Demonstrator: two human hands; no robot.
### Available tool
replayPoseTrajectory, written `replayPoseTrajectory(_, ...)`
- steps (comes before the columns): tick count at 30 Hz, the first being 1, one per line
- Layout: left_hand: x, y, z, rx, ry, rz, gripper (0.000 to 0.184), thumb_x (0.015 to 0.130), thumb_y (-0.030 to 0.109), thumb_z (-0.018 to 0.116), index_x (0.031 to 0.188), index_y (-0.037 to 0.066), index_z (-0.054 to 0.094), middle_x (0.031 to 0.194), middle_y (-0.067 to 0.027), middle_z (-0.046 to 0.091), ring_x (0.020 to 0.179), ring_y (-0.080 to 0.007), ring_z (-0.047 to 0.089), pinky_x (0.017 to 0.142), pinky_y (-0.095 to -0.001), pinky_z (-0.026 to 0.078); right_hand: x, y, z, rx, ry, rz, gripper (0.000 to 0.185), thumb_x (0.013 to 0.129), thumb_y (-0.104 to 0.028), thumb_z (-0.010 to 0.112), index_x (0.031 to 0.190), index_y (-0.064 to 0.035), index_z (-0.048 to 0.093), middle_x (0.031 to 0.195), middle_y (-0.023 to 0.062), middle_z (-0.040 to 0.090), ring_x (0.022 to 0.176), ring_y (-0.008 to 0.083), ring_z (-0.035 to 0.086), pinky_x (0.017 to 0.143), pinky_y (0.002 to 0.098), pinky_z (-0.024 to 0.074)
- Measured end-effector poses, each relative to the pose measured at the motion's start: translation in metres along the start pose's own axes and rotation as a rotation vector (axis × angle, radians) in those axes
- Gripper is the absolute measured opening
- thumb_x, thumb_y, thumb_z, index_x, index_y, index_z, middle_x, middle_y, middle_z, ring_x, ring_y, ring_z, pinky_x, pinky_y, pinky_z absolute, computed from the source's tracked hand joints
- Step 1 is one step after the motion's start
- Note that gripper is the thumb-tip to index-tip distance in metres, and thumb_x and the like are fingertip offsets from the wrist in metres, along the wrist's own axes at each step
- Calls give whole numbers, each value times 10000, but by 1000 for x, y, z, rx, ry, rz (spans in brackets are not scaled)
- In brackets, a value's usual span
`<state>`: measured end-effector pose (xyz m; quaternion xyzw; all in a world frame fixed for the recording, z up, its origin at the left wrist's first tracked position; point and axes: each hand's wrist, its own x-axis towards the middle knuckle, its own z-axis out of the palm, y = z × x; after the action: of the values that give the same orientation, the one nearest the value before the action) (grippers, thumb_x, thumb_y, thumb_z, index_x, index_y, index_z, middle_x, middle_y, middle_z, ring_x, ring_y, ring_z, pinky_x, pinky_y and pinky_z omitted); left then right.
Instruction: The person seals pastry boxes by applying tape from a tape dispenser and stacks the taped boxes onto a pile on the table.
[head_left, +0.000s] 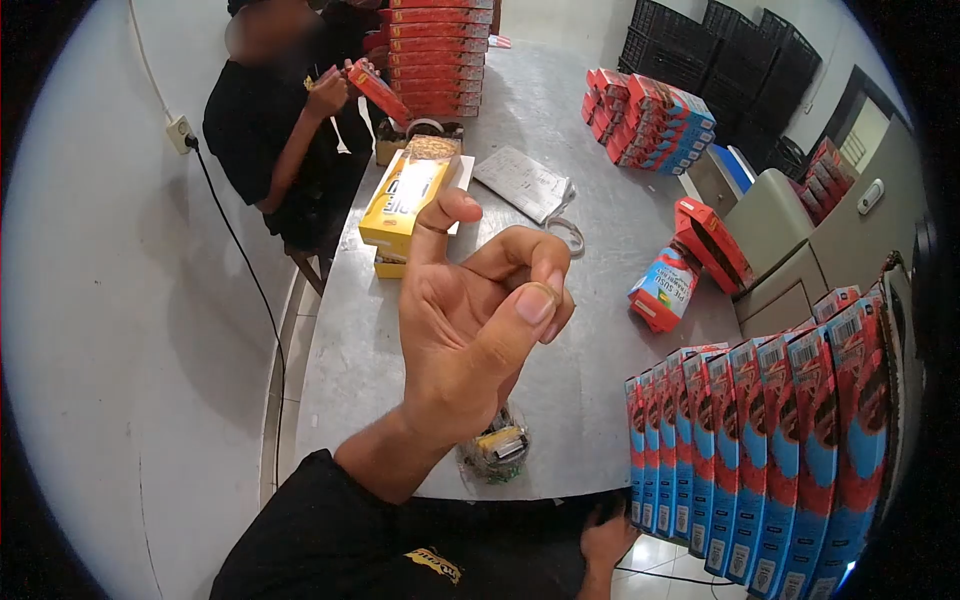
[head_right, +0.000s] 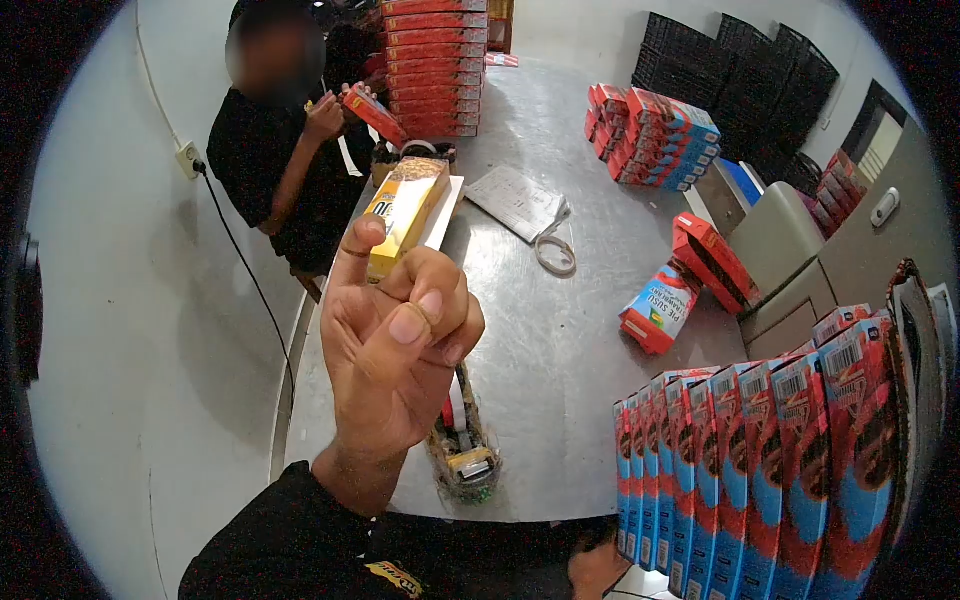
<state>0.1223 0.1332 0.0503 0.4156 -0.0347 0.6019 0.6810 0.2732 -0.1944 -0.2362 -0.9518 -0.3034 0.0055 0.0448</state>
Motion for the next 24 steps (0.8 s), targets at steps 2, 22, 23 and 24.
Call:
replayPoseTrajectory(2, 0, 1, 0, 42, -10, -13, 563, 950, 75, 629, 1414, 134, 315, 926, -45, 517, 714, -60, 464, 607, -268, 449, -2, -1, 1, -19, -13, 22, 523, 922, -301, 628, 1391, -74, 577, 1366, 242, 603, 1299, 444, 514, 1133, 569, 316)
replayPoseTrajectory(22, -3, -2, 1, 129, -93, 51, 459, 954, 55, 574, 1317, 168, 316, 927, -79, 513, 680, -95, 437, 598, -269, 417, 0, -10, -12, -8, -26, 28, 564, 928, -340, 620, 1403, -38, 572, 1350, 291, 603, 1323, 460, 500, 1160, 546, 312)
replayPoseTrajectory(23, -3, -3, 1, 130, -97, 47, 461, 955, 53, 573, 1320, 168, 315, 926, -78, 513, 679, -94, 436, 599, -270, 413, 1, -5, -8, 18, -94, 72, 563, 929, -344, 619, 1402, -43, 573, 1358, 289, 598, 1322, 463, 499, 1163, 556, 302)
replayPoseTrajectory(24, -3, -3, 2, 128, -100, 40, 461, 955, 53, 573, 1320, 168, 315, 926, -78, 513, 679, -94, 436, 599, -270, 413, 0, -5, -8, 45, -163, 118, 561, 930, -349, 617, 1401, -48, 575, 1366, 287, 593, 1322, 466, 498, 1165, 567, 291)
